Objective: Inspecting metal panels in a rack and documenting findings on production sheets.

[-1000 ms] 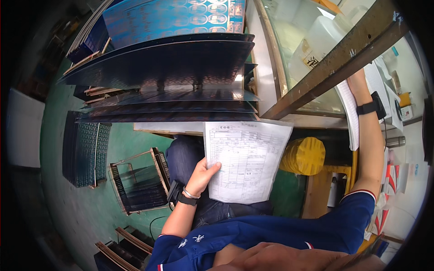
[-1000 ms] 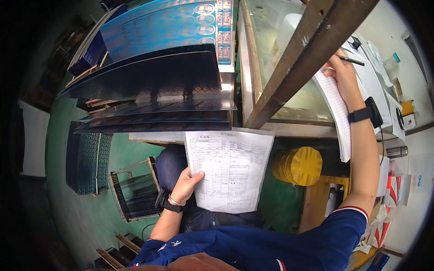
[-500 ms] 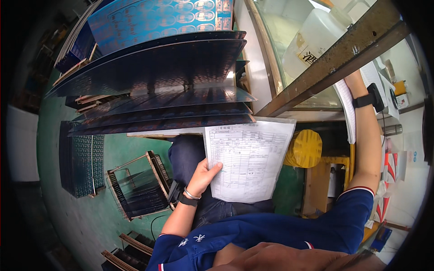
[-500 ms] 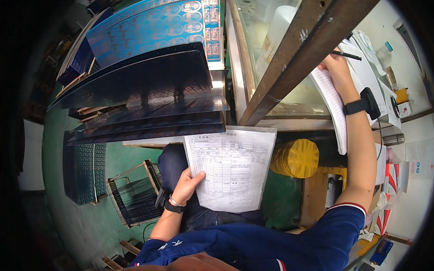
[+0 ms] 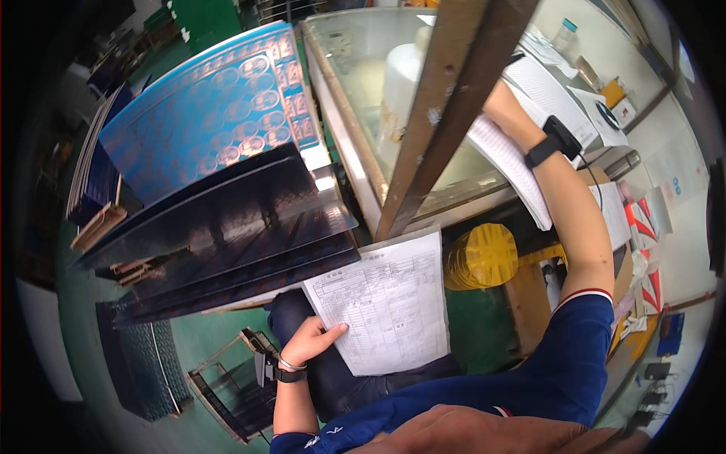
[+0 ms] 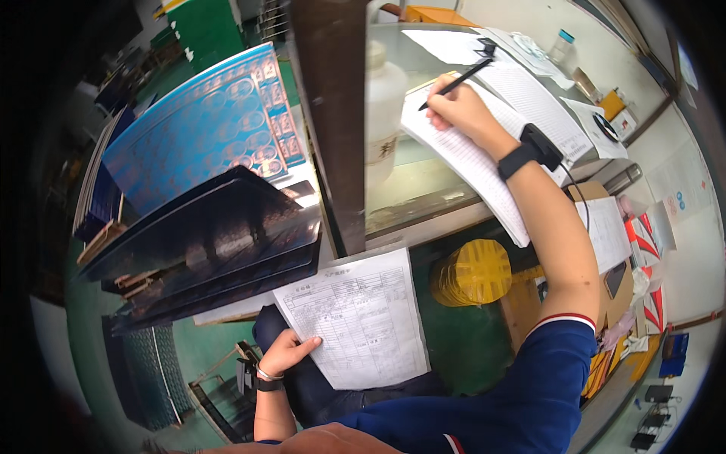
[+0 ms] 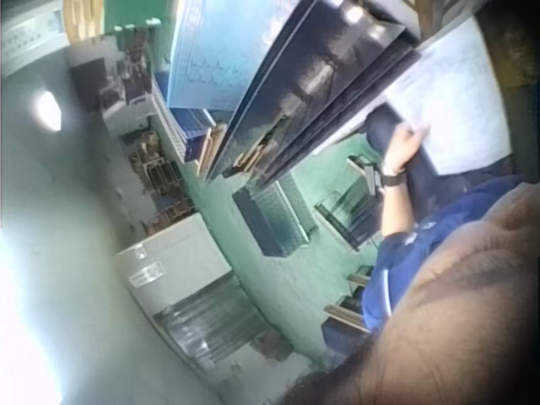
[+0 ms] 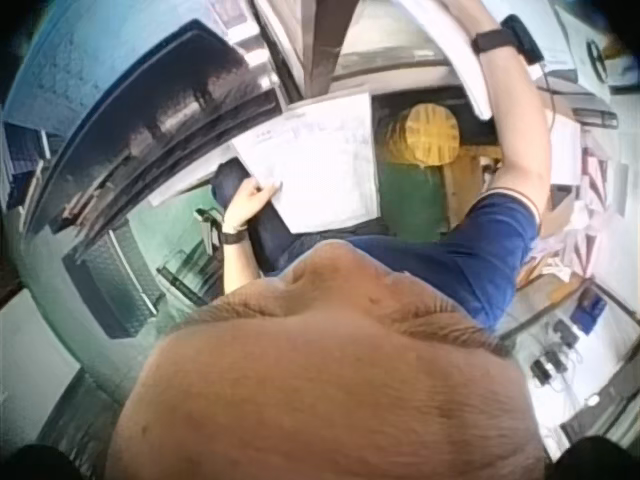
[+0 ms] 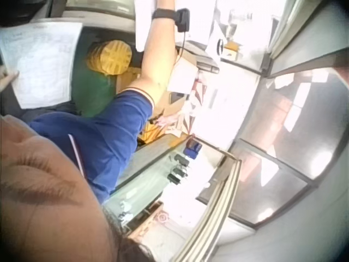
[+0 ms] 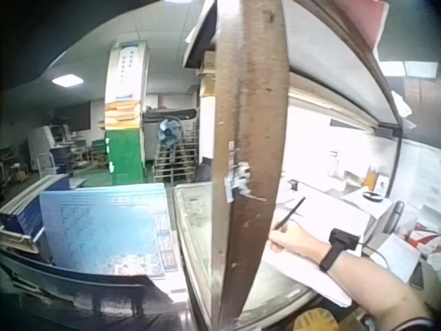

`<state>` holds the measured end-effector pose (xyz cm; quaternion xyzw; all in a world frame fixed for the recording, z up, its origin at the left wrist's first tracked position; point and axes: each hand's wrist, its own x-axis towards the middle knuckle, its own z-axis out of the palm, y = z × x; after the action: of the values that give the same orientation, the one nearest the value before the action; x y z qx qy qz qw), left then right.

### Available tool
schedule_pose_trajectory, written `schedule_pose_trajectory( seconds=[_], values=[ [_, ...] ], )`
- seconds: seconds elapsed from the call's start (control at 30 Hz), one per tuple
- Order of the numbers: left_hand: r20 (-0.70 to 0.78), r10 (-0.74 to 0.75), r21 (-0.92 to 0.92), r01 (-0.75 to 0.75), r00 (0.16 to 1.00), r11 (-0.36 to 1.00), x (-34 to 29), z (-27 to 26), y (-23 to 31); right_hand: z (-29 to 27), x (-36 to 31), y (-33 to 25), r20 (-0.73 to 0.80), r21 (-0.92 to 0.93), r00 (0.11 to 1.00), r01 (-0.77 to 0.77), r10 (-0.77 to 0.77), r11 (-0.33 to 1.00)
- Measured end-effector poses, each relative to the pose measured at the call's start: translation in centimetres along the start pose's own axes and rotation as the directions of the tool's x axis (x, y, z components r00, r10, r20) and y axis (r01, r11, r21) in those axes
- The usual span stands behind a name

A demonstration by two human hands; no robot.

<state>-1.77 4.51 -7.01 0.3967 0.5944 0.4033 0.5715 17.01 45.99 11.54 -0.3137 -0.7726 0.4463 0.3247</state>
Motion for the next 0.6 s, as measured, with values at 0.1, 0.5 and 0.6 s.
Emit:
schedule_pose_trajectory(
  seconds=[0.1,0.5,0.6],
  values=[
    [0.034,-0.005,-0.04,0.006,0.999,0.999,0.4,0.0,-0.4,0.0,0.8,0.7,0.046,-0.011,0.999,0.006,-0.005,1.0],
    [-0.069,-0.04,-0.152,0.029,0.997,0.988,0.1,0.6,-0.6,0.4,-0.1,0.5,0.02,-0.075,0.999,0.037,-0.035,0.997],
    [-0.076,-0.046,-0.142,0.034,0.996,0.989,0.0,0.8,-0.6,0.4,-0.2,0.6,0.041,-0.083,0.998,0.049,-0.045,0.995]
  ],
)
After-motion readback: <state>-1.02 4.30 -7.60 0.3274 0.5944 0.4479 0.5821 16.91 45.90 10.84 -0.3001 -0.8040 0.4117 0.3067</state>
